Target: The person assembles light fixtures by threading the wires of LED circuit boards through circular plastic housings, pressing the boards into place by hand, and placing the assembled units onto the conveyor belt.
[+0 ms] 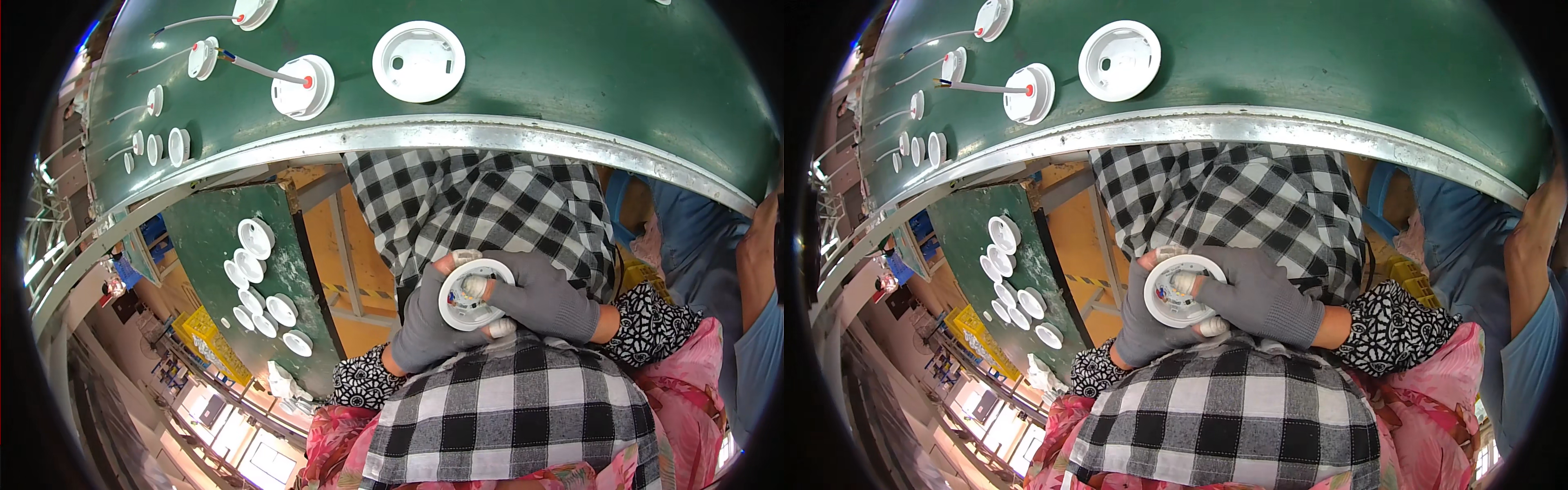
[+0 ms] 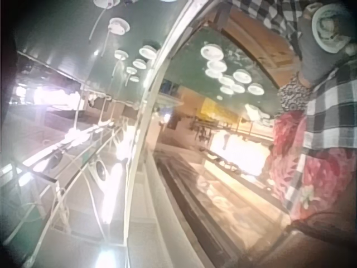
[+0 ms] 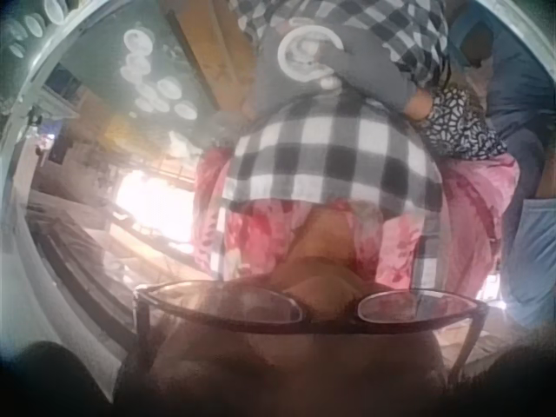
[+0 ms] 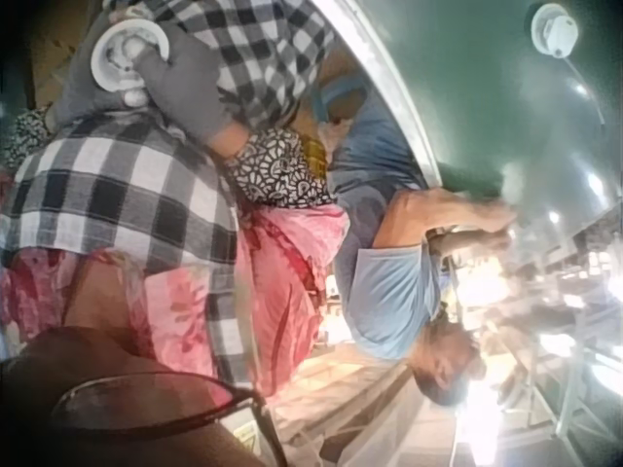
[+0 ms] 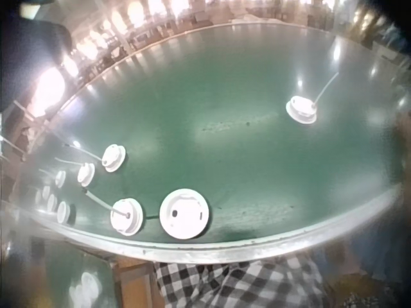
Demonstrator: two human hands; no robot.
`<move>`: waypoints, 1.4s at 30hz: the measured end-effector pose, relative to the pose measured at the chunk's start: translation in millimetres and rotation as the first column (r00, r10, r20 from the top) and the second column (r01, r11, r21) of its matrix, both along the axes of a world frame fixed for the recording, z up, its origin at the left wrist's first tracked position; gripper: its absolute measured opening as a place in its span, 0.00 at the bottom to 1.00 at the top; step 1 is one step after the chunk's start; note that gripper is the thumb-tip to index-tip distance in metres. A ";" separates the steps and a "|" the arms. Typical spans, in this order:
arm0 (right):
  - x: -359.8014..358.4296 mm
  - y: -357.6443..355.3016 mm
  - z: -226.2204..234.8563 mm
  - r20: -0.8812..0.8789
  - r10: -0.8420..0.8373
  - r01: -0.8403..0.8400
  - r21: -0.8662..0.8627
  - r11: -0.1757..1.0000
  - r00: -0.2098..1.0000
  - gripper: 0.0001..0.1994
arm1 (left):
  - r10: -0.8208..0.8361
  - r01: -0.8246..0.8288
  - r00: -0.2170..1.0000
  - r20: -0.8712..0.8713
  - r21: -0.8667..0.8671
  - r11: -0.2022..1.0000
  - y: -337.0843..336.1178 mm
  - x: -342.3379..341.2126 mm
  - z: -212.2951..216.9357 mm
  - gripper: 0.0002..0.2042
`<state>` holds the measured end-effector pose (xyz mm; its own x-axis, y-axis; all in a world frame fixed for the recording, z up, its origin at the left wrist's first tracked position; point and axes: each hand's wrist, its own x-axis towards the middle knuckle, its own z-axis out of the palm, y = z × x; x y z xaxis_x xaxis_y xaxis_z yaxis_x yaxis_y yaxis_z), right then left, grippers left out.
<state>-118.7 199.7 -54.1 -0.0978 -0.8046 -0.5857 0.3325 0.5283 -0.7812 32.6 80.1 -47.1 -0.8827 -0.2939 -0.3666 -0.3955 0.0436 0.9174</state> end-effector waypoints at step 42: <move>-147.3 -23.2 75.8 -0.635 -0.441 0.070 -0.521 0.851 0.634 0.10 | 0.352 -0.557 0.808 -0.472 -0.417 0.718 -59.5 -36.7 50.1 0.33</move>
<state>-266.1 176.5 21.7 -0.5693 -0.8089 0.1471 -0.3535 0.0793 -0.9321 -4.1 20.6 3.0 -0.6199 -0.7422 0.2548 -0.1676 0.4424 0.8810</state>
